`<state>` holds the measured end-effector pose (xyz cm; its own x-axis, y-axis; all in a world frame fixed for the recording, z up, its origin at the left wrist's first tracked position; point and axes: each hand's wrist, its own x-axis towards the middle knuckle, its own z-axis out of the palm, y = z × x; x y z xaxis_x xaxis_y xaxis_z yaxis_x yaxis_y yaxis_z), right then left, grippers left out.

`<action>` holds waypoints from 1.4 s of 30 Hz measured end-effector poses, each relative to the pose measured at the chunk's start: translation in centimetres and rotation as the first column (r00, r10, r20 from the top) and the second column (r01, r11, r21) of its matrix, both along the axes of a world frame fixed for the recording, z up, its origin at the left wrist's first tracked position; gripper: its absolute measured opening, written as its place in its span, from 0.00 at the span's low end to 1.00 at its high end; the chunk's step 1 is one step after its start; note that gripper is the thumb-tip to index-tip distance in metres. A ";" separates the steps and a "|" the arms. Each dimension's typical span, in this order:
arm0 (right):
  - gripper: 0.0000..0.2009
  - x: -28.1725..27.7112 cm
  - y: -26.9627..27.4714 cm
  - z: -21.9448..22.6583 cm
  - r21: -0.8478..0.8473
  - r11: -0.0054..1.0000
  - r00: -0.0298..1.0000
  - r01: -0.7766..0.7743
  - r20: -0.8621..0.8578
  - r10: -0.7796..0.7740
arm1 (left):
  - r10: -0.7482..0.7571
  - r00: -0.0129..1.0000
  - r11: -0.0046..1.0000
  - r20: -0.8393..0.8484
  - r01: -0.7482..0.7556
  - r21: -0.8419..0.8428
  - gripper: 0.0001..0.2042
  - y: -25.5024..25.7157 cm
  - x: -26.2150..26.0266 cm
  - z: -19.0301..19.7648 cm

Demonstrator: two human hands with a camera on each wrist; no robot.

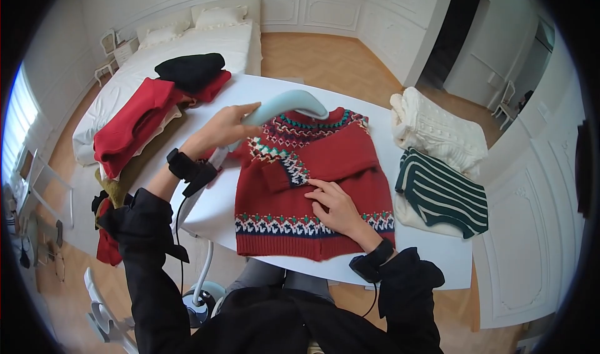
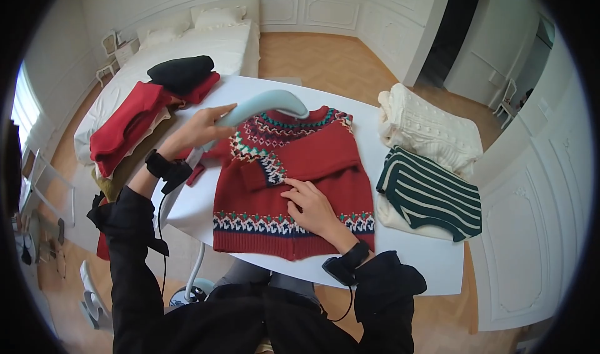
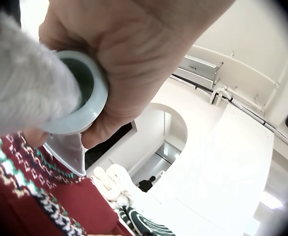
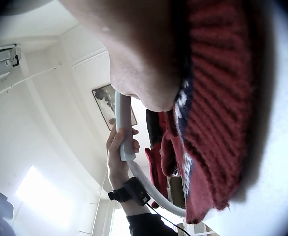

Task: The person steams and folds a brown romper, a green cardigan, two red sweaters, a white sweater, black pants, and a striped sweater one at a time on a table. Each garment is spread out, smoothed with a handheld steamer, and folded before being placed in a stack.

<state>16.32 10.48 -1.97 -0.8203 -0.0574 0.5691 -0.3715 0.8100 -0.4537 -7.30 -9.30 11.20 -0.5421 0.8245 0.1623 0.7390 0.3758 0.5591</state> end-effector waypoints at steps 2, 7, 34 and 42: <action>0.09 0.0 -0.1 0.2 0.004 1.000 1.000 0.023 0.011 -0.023 | 0.037 0.999 0.999 0.024 -0.038 0.020 0.31 -0.7 -1.8 0.1; 0.09 0.1 -0.2 0.6 0.002 1.000 0.998 0.026 0.051 -0.026 | 0.200 0.977 0.976 0.080 -0.206 0.073 0.28 -1.4 -7.9 -1.0; 0.10 -0.6 -0.2 1.3 -0.009 0.998 0.992 0.058 0.115 -0.056 | 0.450 0.887 0.891 -0.104 -0.439 0.118 0.28 5.0 -25.1 -9.9; 0.10 -0.6 -0.2 1.3 -0.027 0.998 0.991 0.058 0.125 -0.055 | 0.403 0.915 0.915 -0.023 -0.403 0.032 0.29 5.3 -25.8 -11.7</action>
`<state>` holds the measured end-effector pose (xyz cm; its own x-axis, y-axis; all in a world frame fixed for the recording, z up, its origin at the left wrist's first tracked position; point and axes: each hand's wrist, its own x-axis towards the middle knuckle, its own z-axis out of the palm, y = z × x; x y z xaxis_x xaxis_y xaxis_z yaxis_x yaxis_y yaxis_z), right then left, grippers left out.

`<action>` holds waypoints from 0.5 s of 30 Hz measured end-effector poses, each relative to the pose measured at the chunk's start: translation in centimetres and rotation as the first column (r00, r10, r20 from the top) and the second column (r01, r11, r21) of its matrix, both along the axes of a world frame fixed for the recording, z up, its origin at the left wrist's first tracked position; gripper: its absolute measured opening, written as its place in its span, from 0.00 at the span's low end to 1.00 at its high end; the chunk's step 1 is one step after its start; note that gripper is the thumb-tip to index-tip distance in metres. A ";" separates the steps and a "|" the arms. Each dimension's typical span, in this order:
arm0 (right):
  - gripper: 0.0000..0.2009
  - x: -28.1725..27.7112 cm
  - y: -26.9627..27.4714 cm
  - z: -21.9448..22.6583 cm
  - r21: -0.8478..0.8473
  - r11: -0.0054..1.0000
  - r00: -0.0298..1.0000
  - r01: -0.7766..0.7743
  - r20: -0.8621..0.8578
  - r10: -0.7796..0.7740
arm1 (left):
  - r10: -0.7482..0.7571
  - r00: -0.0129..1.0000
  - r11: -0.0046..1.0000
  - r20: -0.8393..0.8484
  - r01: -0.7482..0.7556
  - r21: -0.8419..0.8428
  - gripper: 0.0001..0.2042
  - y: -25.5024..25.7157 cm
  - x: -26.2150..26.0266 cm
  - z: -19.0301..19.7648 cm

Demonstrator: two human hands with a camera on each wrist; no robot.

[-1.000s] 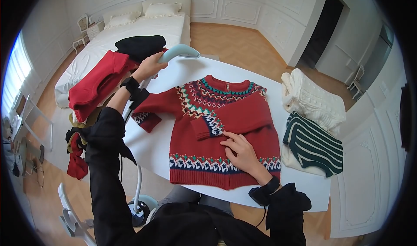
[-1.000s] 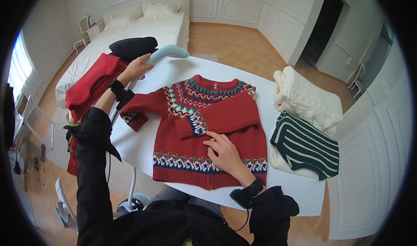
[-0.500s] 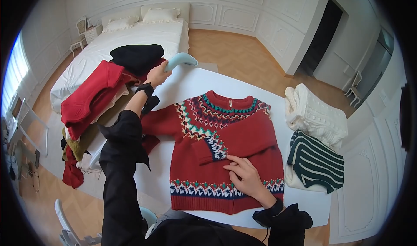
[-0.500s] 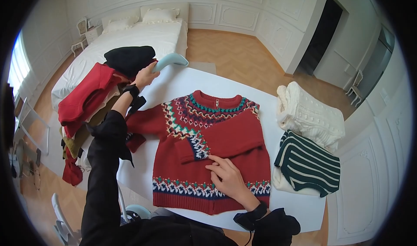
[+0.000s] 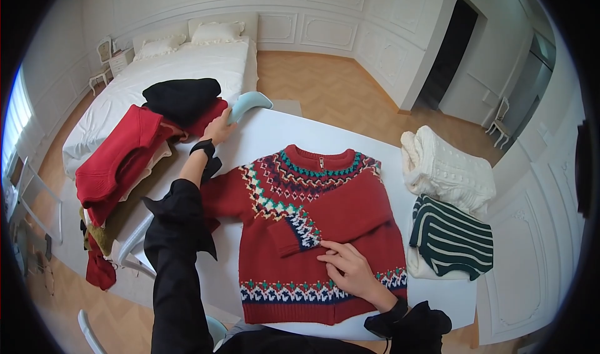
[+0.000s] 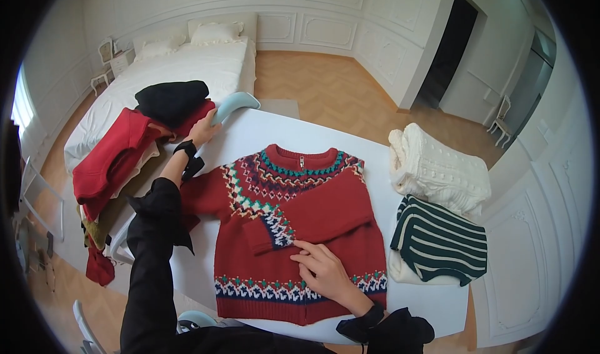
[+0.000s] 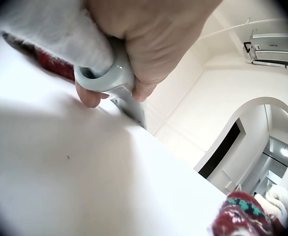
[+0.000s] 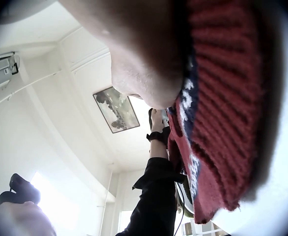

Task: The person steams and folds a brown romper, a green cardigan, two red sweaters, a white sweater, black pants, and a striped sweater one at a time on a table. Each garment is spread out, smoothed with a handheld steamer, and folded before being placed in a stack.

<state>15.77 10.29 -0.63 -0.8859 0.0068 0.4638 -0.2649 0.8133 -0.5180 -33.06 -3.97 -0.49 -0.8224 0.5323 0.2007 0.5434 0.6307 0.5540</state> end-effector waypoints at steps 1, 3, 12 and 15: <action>0.10 0.0 0.0 0.0 -0.003 1.000 1.000 0.004 0.007 -0.003 | 0.007 0.998 0.999 -0.060 -0.009 -0.046 0.29 0.1 0.2 0.2; 0.10 0.0 0.0 0.0 -0.005 1.000 1.000 -0.004 -0.004 0.004 | -0.009 0.986 0.990 -0.169 -0.015 -0.139 0.30 0.4 -0.2 0.0; 0.09 0.2 0.2 -0.2 -0.042 0.999 0.999 -0.012 -0.042 0.011 | -0.447 0.784 0.890 -0.431 0.341 -0.303 0.28 1.9 11.5 3.4; 0.09 0.2 0.4 -0.6 -0.046 0.998 0.997 -0.038 -0.063 0.035 | -0.669 0.737 0.719 -0.095 0.611 -0.331 0.26 1.7 21.8 6.1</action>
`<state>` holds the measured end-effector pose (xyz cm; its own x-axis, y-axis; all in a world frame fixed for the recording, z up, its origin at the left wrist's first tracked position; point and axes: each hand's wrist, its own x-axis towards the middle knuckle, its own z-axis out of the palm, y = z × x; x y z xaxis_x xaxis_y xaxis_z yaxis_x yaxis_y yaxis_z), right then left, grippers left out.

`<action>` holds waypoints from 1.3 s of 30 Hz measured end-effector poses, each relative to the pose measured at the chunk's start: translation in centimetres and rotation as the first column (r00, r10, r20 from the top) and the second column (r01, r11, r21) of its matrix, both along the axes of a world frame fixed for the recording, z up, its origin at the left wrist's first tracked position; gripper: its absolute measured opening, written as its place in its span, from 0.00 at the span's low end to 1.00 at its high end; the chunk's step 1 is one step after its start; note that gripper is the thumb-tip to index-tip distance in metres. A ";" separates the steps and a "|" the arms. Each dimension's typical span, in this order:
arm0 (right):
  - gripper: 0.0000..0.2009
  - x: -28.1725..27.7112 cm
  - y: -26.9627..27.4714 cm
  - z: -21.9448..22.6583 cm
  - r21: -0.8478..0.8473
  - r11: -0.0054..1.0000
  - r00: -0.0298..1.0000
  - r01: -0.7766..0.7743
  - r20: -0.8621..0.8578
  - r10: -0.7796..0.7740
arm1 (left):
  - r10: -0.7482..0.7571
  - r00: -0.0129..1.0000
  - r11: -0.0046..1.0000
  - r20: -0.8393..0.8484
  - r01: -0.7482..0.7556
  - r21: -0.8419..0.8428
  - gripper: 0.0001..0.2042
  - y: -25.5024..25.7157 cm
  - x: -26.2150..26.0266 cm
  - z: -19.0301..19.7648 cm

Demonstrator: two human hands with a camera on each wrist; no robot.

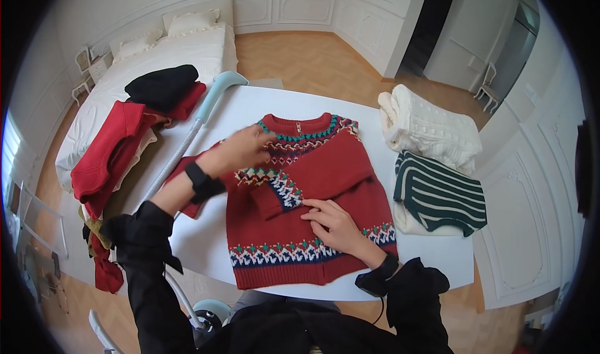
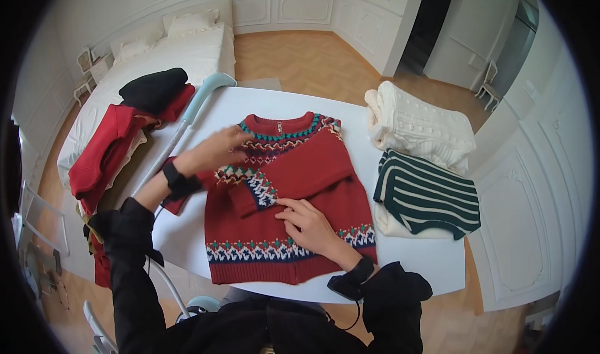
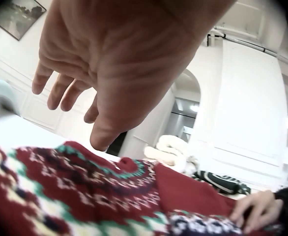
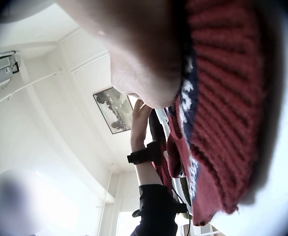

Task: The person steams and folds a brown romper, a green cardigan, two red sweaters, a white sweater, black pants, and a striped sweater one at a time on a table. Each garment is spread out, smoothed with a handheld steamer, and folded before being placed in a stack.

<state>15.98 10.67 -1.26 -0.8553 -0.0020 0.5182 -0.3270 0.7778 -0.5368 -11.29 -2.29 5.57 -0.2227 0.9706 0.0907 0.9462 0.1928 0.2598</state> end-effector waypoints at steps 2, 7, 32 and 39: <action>0.09 0.1 0.0 -0.1 0.004 1.000 1.000 0.005 -0.005 -0.005 | -0.130 0.989 0.986 0.071 0.137 -0.094 0.30 -1.2 5.0 -0.8; 0.08 0.3 0.0 -0.7 -0.155 0.987 0.999 0.046 0.011 -0.045 | -0.160 0.978 0.987 -0.133 0.159 -0.023 0.32 -3.2 9.0 -3.8; 0.22 -4.0 10.2 -1.2 0.208 0.817 0.839 0.538 -0.038 -0.543 | -0.013 0.991 0.766 -0.135 0.097 0.635 0.23 -2.2 9.4 5.2; 0.23 -4.4 12.3 -5.1 0.161 0.881 0.880 0.444 0.105 -0.462 | -0.005 0.979 0.923 -0.202 0.083 0.376 0.25 -1.5 6.8 0.7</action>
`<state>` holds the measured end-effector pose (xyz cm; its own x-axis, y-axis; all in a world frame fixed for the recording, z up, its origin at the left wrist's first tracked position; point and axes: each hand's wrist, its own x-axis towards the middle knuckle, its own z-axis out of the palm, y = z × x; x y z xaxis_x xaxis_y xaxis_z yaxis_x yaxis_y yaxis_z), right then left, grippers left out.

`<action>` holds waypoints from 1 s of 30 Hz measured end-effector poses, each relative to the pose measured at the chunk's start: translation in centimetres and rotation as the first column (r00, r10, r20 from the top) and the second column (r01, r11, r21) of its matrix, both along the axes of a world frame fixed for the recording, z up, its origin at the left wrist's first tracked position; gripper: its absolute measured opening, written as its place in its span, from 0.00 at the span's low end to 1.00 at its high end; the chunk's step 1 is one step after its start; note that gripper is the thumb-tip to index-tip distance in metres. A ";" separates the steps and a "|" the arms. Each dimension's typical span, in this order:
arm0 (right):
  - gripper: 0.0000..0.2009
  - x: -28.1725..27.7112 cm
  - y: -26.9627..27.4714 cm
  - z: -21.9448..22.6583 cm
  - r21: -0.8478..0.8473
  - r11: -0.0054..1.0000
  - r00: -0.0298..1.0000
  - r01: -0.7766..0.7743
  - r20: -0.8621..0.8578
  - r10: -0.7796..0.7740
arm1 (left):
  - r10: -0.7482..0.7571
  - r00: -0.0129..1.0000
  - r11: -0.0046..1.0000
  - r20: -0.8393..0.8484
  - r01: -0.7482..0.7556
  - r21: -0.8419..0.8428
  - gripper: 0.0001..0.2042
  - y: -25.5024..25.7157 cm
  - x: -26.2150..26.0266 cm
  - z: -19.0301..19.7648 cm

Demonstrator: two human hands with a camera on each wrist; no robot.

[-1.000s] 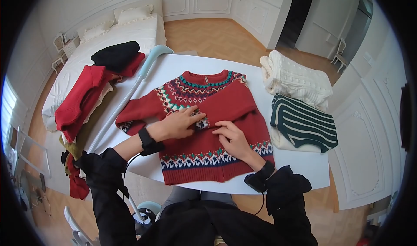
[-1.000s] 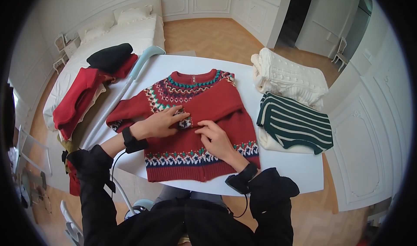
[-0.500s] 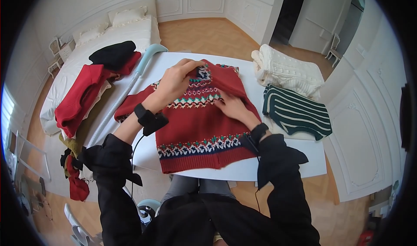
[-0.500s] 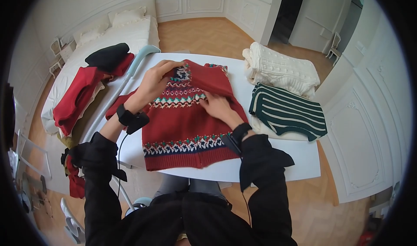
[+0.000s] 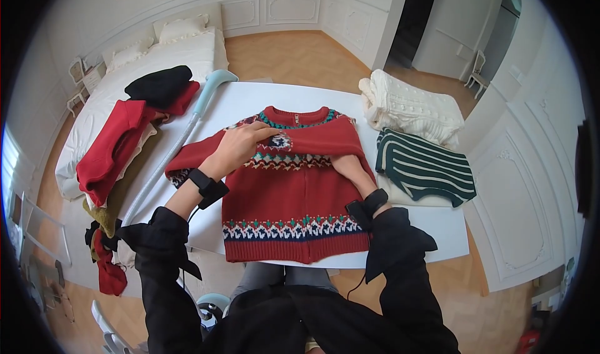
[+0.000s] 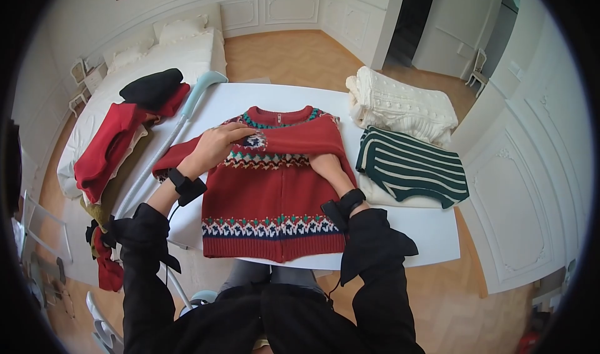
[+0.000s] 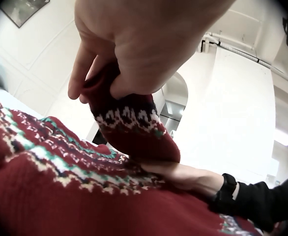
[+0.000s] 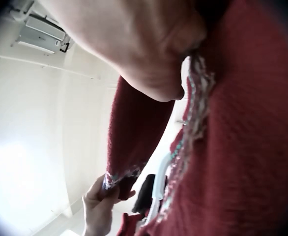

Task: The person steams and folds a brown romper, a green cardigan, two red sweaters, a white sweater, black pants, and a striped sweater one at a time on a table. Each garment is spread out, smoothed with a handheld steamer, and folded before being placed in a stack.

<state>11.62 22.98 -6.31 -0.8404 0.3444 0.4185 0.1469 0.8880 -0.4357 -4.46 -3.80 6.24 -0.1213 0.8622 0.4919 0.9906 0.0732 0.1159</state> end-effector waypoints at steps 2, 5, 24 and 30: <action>0.24 0.4 -1.0 0.7 -0.043 0.996 0.995 0.075 0.070 -0.072 | -0.018 0.998 0.993 -0.060 0.025 0.116 0.26 0.1 -0.5 0.1; 0.25 0.5 -1.7 1.2 -0.066 0.990 0.977 0.126 0.180 -0.112 | 0.027 0.986 0.990 -0.167 -0.004 0.140 0.25 0.3 -1.5 0.2; 0.27 1.4 -0.6 1.6 0.006 0.989 0.812 0.145 0.571 -0.122 | 0.542 0.836 0.720 -0.085 -0.514 -0.466 0.35 -13.3 -6.1 -3.9; 0.28 1.6 -1.5 2.1 -0.034 0.976 0.876 0.215 0.448 -0.178 | 0.643 0.702 0.658 -0.307 -0.711 -0.248 0.16 -14.4 -6.9 -3.5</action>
<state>13.27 21.45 -4.19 -0.8427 0.5381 -0.0146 0.5078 0.7857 -0.3533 -11.34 -18.24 2.76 -0.6769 0.6824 0.2759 0.6482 0.7302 -0.2160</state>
